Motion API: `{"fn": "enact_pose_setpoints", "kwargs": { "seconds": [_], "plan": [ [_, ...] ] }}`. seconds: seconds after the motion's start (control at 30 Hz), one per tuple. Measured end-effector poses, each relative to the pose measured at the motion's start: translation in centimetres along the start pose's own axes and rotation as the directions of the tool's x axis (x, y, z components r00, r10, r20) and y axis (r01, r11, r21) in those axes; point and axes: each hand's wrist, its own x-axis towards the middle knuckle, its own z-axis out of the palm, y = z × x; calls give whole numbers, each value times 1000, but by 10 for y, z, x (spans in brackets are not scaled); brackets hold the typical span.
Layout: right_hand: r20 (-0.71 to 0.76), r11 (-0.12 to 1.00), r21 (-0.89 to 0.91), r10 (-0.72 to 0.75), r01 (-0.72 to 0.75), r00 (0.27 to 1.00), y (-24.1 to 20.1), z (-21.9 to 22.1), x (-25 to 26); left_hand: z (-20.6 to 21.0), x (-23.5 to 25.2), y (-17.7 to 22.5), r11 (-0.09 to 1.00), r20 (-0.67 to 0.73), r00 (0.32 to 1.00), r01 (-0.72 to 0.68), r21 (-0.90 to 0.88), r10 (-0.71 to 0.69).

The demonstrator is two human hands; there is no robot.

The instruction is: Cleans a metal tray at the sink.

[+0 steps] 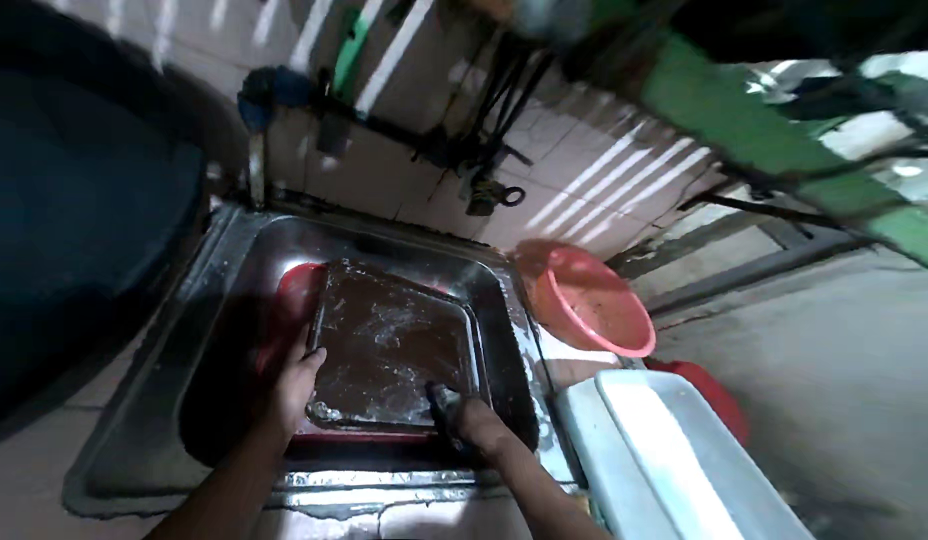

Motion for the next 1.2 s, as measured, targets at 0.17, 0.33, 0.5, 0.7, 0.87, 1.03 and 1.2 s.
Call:
{"fn": "enact_pose_setpoints", "kwargs": {
  "seconds": [0.17,0.33,0.5,0.7,0.87,1.03,1.2],
  "plan": [
    [-416,902,320,-141,289,898,44,-49,-81,0,-30,7,995,-37,999,-35,97,39],
    [-760,839,419,116,347,639,176,-93,-130,24,-94,56,636,256,727,-683,358,637],
    [-552,870,474,173,136,816,244,-65,-94,43,-126,92,-194,778,132,-931,310,614],
    [-339,944,246,-127,218,932,232,-27,-67,67,-104,133,-692,898,-73,-665,280,433],
    [-436,908,388,26,162,899,250,-14,-47,67,-126,199,-645,960,50,-731,222,274],
    [-565,634,723,314,275,763,253,-31,-55,32,-175,250,-371,836,164,-839,398,524],
    [-688,224,726,240,650,685,187,-98,-101,12,-176,234,477,350,782,-602,641,515]
  ]
}}
